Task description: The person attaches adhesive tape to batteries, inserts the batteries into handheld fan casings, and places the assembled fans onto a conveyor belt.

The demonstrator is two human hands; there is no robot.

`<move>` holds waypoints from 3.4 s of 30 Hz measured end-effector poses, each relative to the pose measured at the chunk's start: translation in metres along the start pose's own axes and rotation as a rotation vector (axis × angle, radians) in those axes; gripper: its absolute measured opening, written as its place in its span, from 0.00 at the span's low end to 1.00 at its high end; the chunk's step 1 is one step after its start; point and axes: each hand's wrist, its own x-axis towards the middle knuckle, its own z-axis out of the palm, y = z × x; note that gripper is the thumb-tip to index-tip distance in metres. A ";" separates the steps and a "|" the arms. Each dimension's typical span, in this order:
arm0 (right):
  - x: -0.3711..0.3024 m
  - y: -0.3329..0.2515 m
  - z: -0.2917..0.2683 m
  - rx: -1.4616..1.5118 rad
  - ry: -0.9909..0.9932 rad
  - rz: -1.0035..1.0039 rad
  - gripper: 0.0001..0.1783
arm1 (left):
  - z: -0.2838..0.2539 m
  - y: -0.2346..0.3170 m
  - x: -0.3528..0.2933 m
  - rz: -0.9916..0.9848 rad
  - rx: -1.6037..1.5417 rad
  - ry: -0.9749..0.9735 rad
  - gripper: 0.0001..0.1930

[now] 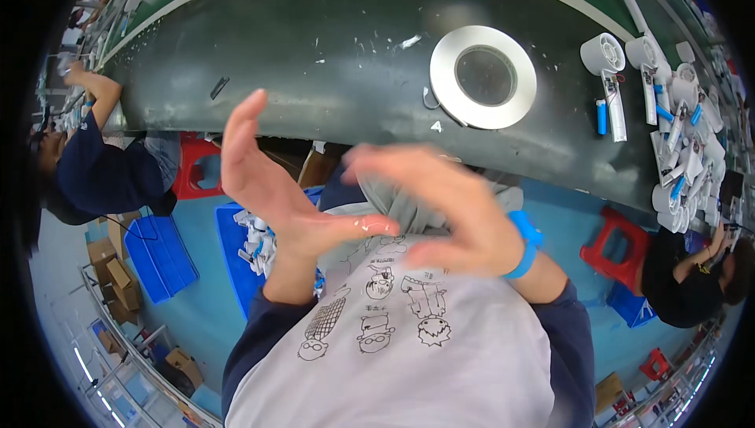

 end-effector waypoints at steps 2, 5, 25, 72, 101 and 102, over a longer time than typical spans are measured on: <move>0.015 -0.006 0.012 -0.045 -0.202 0.004 0.35 | -0.018 0.002 0.012 0.023 0.234 -0.130 0.53; 0.029 0.010 0.032 -0.339 -0.189 -0.369 0.27 | -0.050 -0.004 0.013 0.035 0.319 -0.162 0.59; 0.093 0.162 0.189 -0.562 -0.038 -0.028 0.19 | -0.183 -0.020 -0.051 0.091 0.801 -0.075 0.17; 0.083 0.134 0.208 0.914 0.030 0.488 0.39 | -0.102 -0.082 -0.139 -0.567 0.671 -0.182 0.38; -0.034 0.052 -0.101 -0.873 0.220 0.081 0.22 | 0.091 -0.068 0.083 0.151 0.068 -1.286 0.35; -0.031 0.049 -0.108 -0.720 0.157 0.049 0.22 | 0.088 -0.063 0.086 0.083 0.008 -1.305 0.34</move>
